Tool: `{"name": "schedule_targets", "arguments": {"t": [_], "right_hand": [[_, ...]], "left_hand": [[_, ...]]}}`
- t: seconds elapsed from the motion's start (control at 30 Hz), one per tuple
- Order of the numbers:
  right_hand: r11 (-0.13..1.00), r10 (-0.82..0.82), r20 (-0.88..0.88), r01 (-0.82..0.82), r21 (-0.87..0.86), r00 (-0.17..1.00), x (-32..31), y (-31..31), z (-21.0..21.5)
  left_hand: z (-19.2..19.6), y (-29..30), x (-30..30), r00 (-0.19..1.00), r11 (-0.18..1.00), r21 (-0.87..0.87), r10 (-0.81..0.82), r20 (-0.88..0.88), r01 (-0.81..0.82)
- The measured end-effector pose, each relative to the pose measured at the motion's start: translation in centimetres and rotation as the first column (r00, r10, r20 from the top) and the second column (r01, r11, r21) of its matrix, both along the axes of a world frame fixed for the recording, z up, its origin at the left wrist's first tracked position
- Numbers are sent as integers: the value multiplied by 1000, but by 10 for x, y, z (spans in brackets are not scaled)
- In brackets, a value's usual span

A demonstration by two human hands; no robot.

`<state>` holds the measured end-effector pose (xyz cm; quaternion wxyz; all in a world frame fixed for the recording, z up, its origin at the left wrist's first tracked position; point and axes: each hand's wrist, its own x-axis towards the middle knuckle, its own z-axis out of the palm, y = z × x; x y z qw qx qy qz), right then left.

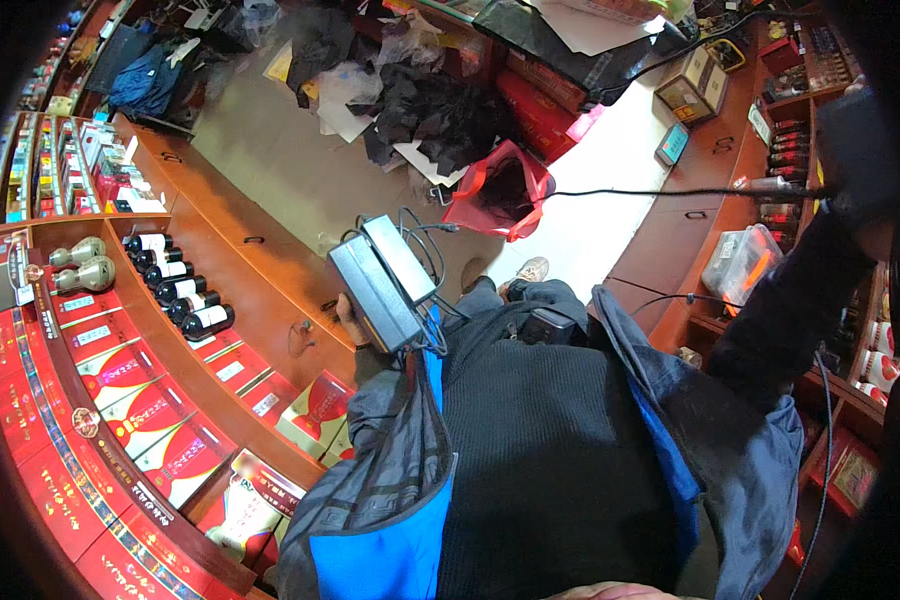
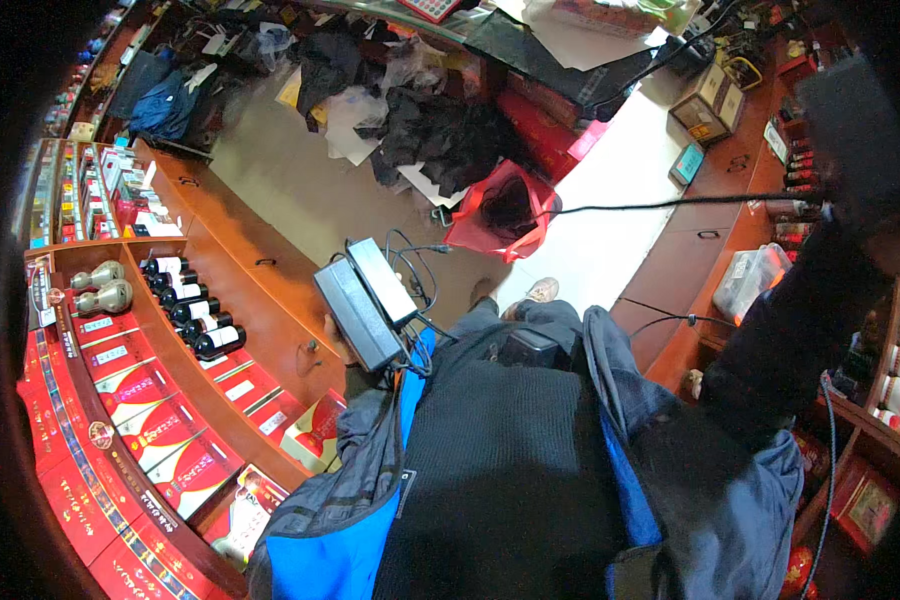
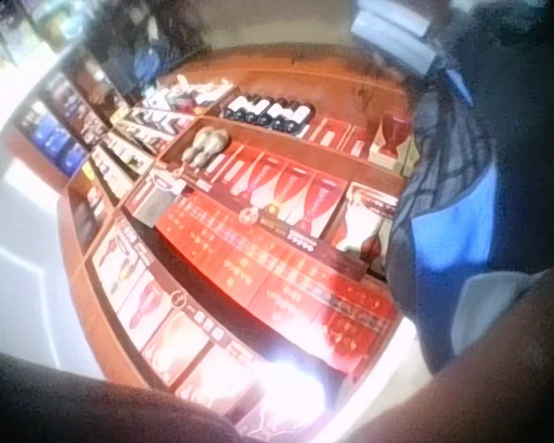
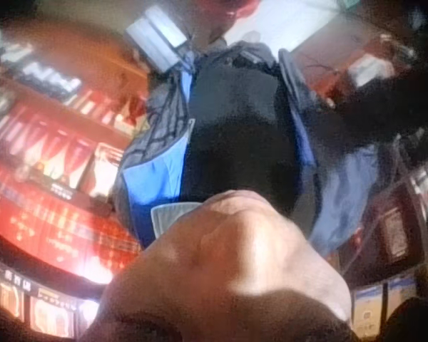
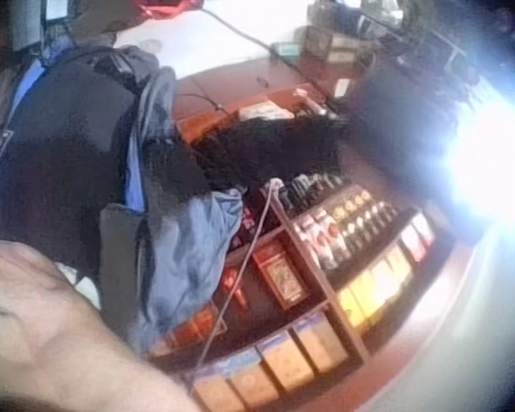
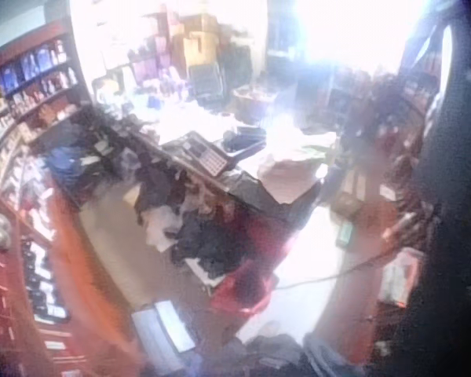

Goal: The person picks up a black power adapter, turns it over to view different sides, and places it into a cardboard box. They then walk through the cluttered room, pick up another adapter, examine it, and place it on a workbench. Finally, they pick up a cable and inspect it.

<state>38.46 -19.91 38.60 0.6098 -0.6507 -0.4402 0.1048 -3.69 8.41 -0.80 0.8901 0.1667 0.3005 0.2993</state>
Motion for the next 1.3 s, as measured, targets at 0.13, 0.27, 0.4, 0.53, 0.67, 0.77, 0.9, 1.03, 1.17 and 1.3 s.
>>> {"name": "schedule_targets", "arguments": {"t": [0.13,0.27,0.4,0.53,0.67,0.77,0.9,1.03,1.17,1.3], "right_hand": [[997,-60,83,64,-45,995,-6,0,14],[989,-101,141,115,-91,985,-11,-1,22],[983,-127,190,148,-105,974,-12,-1,32],[980,-138,219,165,-113,966,-12,1,35],[981,-129,239,159,-113,962,-10,9,33],[983,-111,244,143,-116,963,-2,21,32],[984,-93,249,127,-122,964,5,31,28],[985,-80,254,116,-127,964,11,36,24],[985,-73,264,111,-132,962,15,41,23],[986,-65,277,105,-132,959,16,45,22]], "left_hand": [[-14,11,-18,999,999,-47,24,-39,-26],[-18,12,-21,999,998,-51,45,-6,-45],[-11,11,-19,999,997,-51,54,1,-54],[-5,12,-16,998,996,-60,60,8,-60],[-1,10,-18,997,995,-57,77,10,-76],[2,9,-22,995,994,-52,98,6,-98],[4,6,-24,993,992,-49,117,-3,-117],[7,5,-23,991,990,-42,131,-13,-131],[13,5,-17,991,991,-30,132,-17,-133],[13,6,-11,992,991,-15,129,-10,-129]]}}
